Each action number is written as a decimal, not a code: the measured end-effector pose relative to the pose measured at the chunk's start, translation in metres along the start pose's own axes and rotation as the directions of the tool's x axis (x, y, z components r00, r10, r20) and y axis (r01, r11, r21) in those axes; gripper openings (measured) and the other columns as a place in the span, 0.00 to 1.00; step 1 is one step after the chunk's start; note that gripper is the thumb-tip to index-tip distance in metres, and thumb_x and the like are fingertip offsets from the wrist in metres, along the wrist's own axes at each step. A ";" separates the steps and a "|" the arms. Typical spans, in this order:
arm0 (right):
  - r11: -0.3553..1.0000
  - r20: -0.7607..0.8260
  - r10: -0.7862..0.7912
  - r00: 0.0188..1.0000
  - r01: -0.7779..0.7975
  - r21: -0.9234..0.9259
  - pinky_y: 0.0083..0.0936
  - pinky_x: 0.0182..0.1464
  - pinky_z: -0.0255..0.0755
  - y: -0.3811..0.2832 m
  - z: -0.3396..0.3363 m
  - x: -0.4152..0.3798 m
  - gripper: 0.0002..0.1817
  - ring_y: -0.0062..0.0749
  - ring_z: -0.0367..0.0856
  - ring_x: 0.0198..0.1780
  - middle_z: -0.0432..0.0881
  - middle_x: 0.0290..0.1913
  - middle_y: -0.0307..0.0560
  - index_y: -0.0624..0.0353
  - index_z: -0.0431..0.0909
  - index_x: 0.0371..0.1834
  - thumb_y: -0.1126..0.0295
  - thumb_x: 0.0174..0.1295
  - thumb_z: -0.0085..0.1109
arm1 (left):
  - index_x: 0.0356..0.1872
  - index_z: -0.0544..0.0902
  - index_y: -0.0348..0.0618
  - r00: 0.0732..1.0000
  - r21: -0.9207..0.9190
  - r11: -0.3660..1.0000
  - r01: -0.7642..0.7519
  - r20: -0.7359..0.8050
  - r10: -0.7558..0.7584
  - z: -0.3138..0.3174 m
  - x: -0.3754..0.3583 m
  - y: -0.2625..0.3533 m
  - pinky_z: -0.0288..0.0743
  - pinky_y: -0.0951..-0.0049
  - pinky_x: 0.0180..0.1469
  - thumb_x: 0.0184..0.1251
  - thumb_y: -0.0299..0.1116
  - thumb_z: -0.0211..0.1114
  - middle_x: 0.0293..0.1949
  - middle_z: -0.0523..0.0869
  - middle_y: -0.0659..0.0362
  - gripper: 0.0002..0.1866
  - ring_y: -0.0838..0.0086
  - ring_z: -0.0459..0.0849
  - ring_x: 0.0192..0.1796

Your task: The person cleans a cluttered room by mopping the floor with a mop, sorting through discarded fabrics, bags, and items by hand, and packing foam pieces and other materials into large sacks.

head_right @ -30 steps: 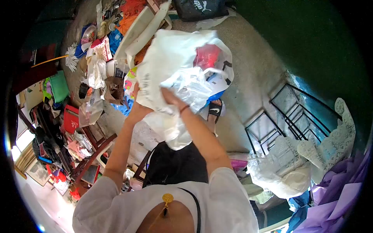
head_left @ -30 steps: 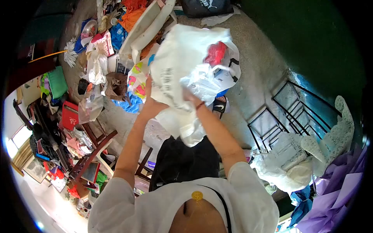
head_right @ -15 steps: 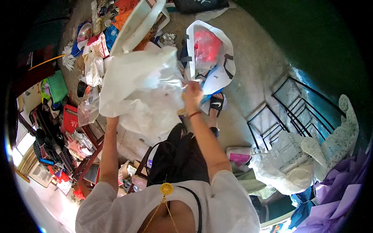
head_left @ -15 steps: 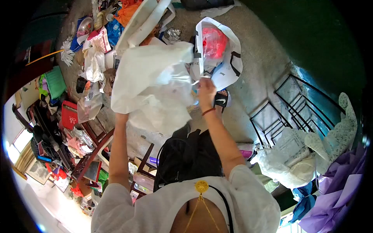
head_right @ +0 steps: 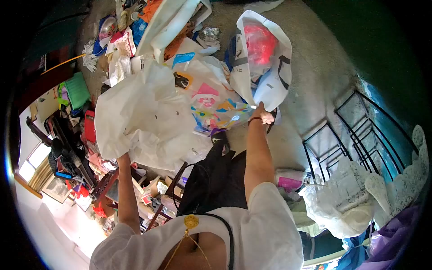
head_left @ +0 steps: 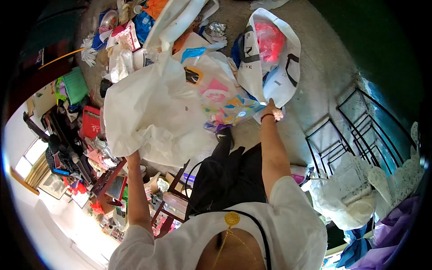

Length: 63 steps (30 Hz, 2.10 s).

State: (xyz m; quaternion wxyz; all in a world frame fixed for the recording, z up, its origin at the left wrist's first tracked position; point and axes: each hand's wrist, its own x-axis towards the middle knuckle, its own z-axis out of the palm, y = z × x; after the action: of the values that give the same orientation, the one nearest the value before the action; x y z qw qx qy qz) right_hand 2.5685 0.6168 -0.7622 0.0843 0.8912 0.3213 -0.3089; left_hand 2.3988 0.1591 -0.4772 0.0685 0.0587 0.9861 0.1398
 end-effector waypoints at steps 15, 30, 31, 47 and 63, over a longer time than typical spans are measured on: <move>-0.328 0.751 -0.602 0.272 0.773 -0.543 0.20 0.24 0.62 -0.060 -0.036 -0.027 0.02 0.21 0.77 0.28 0.78 0.21 0.35 0.47 0.79 0.19 0.66 0.43 0.57 | 0.43 0.73 0.32 0.919 -0.470 0.797 -0.380 -0.288 0.268 -0.086 0.026 0.132 0.69 0.73 0.44 0.53 0.28 0.55 0.39 0.78 0.54 0.16 0.74 0.76 0.40; 0.600 0.348 -0.760 0.548 0.388 0.699 0.18 0.11 0.51 0.025 -0.365 -0.183 0.05 0.21 0.60 0.12 0.68 0.15 0.45 0.63 0.65 0.18 0.78 0.50 0.44 | 0.31 0.75 0.44 0.060 -0.119 0.120 -0.986 0.416 0.907 -0.115 0.014 0.265 0.68 0.66 0.38 0.29 0.20 0.60 0.35 0.73 0.56 0.18 0.65 0.72 0.43; 0.587 0.269 -0.773 0.575 0.485 0.648 0.18 0.10 0.50 0.039 -0.386 -0.196 0.04 0.21 0.60 0.12 0.67 0.15 0.44 0.65 0.66 0.19 0.79 0.49 0.45 | 0.31 0.75 0.44 0.033 -0.133 0.097 -0.986 0.414 0.910 -0.113 0.007 0.273 0.68 0.66 0.38 0.29 0.20 0.60 0.35 0.73 0.56 0.18 0.65 0.72 0.43; 0.692 0.240 -0.600 0.763 0.345 0.634 0.24 0.08 0.53 0.236 -0.451 -0.156 0.07 0.28 0.63 0.08 0.68 0.12 0.47 0.69 0.68 0.13 0.78 0.43 0.45 | 0.48 0.69 0.36 0.855 -0.892 -0.262 0.367 0.214 0.472 -0.213 -0.063 0.355 0.70 0.56 0.49 0.60 0.33 0.47 0.46 0.75 0.50 0.16 0.62 0.74 0.48; 0.494 0.310 -0.675 0.670 0.096 0.864 0.20 0.11 0.53 0.397 -0.496 -0.110 0.06 0.22 0.63 0.12 0.69 0.16 0.40 0.64 0.70 0.18 0.78 0.48 0.45 | 0.54 0.67 0.42 0.251 -0.896 0.442 -0.047 0.418 0.873 -0.018 -0.333 0.310 0.65 0.71 0.51 0.51 0.32 0.58 0.51 0.71 0.56 0.25 0.69 0.69 0.53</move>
State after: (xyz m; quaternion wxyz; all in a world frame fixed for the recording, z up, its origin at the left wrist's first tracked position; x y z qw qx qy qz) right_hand 2.9967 0.4236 -0.3204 -0.2956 0.5715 0.3077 -0.7009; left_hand 2.7533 0.4055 -0.3325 0.5257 0.4174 0.5580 0.4879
